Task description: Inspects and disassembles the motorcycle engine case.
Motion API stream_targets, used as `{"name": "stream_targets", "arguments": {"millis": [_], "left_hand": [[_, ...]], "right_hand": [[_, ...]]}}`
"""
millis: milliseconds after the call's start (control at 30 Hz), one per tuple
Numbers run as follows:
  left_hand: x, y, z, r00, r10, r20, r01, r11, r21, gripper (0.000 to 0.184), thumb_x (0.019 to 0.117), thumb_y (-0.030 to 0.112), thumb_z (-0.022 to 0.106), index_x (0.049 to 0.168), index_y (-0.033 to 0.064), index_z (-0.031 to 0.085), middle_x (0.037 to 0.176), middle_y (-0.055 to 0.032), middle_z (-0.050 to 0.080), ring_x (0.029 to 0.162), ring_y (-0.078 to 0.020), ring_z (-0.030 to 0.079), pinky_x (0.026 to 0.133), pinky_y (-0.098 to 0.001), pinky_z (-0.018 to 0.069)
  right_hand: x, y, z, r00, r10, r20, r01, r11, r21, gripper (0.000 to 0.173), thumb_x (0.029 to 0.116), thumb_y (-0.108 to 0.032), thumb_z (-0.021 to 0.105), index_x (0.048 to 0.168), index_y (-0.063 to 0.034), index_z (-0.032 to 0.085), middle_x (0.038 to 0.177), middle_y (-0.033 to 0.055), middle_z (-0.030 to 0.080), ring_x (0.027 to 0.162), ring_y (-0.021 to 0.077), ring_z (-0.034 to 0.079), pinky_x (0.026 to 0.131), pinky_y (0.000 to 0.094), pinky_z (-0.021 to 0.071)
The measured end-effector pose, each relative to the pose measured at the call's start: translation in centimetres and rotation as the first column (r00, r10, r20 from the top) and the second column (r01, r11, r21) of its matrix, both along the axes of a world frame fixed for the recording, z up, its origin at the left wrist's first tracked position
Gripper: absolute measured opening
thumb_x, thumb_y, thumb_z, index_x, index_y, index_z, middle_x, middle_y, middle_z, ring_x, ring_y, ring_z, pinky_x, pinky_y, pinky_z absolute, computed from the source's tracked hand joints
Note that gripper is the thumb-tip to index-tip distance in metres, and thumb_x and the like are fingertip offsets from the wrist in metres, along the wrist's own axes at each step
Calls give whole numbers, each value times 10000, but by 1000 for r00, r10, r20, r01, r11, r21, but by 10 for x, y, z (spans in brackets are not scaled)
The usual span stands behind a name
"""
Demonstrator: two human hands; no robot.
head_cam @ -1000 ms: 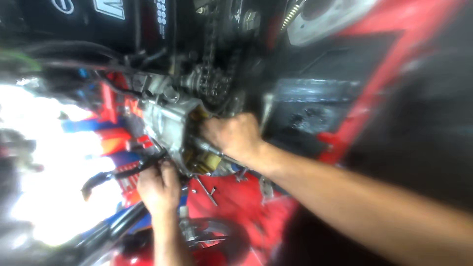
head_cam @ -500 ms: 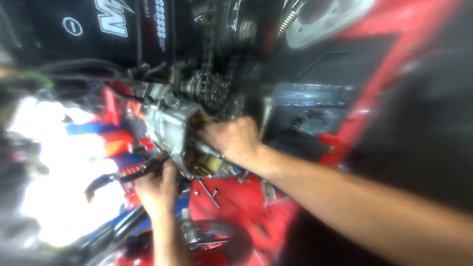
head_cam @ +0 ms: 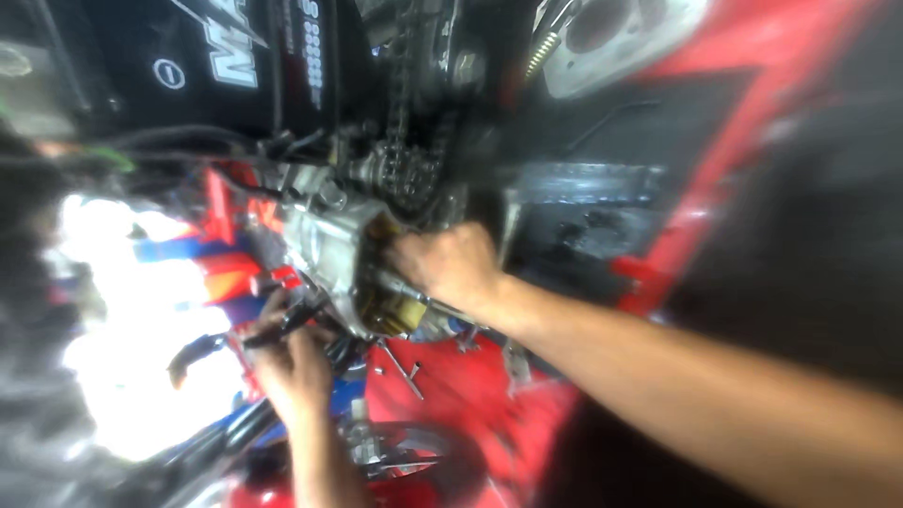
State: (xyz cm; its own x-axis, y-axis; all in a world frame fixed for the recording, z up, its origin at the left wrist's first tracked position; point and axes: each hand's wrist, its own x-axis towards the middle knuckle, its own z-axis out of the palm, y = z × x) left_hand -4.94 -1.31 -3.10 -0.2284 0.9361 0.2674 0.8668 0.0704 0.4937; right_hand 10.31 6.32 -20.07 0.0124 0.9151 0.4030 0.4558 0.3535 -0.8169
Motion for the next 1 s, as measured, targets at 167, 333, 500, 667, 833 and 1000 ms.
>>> {"name": "stream_targets", "arguments": {"millis": [167,333,500,667,833,1000], "left_hand": [[0,2,4,999,22,45,-8,957,-289,326,957,217,717,1270,138,672,794,-48,708,551,-149,628,505,-299,566],[-9,4,18,982,-50,-179,-21,926,-377,301,936,306,750,1214,194,720,937,18,762,730,-127,722,664,-339,643],[-6,0,14,976,-11,-216,-58,949,-309,225,908,313,774,1076,165,760,798,13,748,622,-124,692,588,-340,620],[-6,0,16,967,-17,-254,-75,935,-346,194,934,333,754,1063,188,769,837,30,759,652,-112,700,599,-347,621],[-12,1,16,964,-41,-261,-60,928,-367,191,946,327,737,1074,188,766,852,32,762,678,-112,713,630,-354,635],[-10,0,16,979,-47,-197,-31,926,-376,183,943,273,748,1086,159,766,844,5,762,668,-135,714,628,-343,637]], "right_hand": [[1,1,6,998,22,54,-19,998,-56,470,1037,-414,493,701,-109,616,519,81,532,472,309,591,402,466,422],[1,2,6,997,35,67,-31,997,-72,451,1032,-406,505,700,-120,614,516,73,528,472,299,589,401,459,418],[4,2,5,997,39,63,-37,999,-33,315,1005,-265,528,746,-118,633,515,72,519,454,293,573,390,445,401],[7,-7,3,999,47,-3,-47,998,-40,220,978,-203,538,814,-98,640,545,71,542,469,294,583,401,453,423],[30,-79,28,846,372,-382,-503,794,-341,166,922,-333,605,950,-235,736,655,-47,641,593,145,645,524,435,541],[13,-70,59,476,325,-817,-852,401,-337,208,989,-285,628,1190,-233,634,751,-45,679,662,102,663,634,361,586]]}}
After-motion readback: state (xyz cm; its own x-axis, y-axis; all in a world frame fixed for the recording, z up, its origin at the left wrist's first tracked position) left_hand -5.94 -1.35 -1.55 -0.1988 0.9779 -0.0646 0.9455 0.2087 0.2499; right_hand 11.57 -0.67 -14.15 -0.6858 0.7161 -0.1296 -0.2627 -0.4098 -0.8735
